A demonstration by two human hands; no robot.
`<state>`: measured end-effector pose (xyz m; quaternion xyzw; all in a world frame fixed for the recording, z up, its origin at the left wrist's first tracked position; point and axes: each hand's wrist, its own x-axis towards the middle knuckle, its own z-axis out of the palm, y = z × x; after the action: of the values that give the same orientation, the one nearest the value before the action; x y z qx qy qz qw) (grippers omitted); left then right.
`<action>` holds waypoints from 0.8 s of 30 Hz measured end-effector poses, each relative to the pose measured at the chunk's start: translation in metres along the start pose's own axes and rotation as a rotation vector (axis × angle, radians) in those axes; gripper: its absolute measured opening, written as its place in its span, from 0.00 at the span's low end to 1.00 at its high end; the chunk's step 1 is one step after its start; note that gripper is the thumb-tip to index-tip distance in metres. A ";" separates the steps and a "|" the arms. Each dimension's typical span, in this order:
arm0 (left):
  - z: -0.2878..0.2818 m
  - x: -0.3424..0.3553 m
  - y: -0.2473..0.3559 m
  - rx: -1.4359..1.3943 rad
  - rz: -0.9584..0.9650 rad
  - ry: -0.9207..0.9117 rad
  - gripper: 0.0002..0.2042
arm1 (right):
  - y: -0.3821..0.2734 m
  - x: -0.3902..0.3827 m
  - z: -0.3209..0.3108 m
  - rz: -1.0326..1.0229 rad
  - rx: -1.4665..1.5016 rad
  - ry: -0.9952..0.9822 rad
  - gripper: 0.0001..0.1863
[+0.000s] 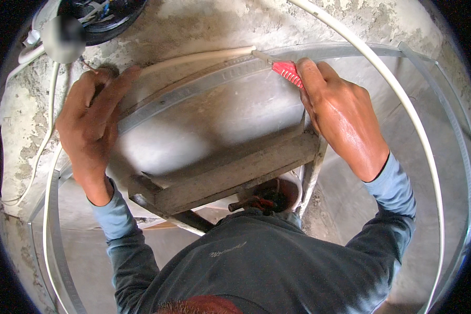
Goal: The person uses a utility knife and pliers to strip the insulation from electrical wires and then joins them inside a junction box by twisting them together by hand.
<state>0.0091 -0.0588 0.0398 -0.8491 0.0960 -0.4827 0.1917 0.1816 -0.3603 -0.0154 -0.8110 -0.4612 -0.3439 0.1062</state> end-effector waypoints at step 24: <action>0.002 -0.038 0.043 -0.220 -0.265 0.019 0.08 | -0.053 -0.264 0.194 0.273 0.589 -0.722 0.21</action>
<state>-0.0080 -0.0838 -0.0086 -0.8657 0.0371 -0.4982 0.0314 0.1380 -0.4140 -0.3400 -0.8670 -0.4358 0.1218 0.2085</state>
